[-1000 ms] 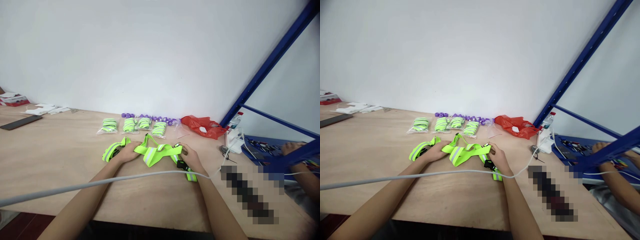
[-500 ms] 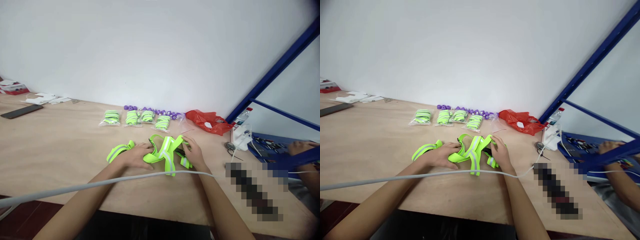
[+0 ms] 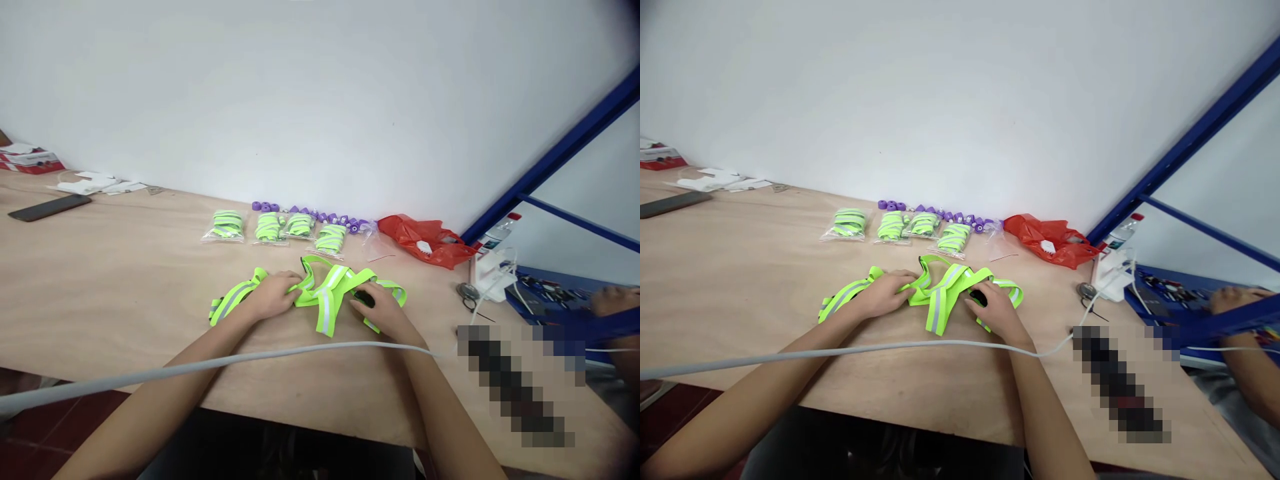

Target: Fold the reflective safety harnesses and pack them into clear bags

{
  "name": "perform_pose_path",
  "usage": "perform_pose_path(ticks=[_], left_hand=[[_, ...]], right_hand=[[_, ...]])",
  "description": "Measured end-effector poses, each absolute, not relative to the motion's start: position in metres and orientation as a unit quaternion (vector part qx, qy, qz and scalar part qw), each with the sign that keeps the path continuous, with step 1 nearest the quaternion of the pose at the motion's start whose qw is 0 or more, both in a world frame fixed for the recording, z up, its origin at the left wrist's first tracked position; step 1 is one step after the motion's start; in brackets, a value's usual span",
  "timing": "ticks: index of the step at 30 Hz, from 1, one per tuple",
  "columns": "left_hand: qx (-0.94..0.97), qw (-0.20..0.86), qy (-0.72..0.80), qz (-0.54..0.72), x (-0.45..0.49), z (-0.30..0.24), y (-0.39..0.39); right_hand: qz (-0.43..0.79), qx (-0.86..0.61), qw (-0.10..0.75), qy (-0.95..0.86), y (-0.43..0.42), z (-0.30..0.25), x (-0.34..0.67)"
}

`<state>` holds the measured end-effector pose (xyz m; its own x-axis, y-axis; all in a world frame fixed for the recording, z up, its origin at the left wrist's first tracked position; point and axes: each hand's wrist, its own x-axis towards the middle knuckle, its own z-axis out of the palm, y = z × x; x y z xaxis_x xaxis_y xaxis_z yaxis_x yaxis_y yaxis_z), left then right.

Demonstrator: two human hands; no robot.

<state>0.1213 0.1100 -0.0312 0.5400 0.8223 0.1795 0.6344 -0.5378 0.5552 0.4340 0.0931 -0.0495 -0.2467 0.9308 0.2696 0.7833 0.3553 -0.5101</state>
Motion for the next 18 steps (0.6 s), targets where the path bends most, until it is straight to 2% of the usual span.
perform_pose_path(ticks=[4, 10, 18], left_hand=[[0.800, 0.191, 0.513, 0.243, 0.112, -0.027, 0.118], [0.732, 0.156, 0.605, 0.272, 0.095, -0.027, 0.129], [0.714, 0.136, 0.635, 0.262, 0.090, -0.032, 0.133]], right_hand=[[0.128, -0.557, 0.280, -0.771, 0.097, -0.056, 0.440], [0.108, -0.595, 0.352, -0.714, 0.101, -0.058, 0.450], [0.102, -0.643, 0.551, -0.522, 0.105, -0.059, 0.466]])
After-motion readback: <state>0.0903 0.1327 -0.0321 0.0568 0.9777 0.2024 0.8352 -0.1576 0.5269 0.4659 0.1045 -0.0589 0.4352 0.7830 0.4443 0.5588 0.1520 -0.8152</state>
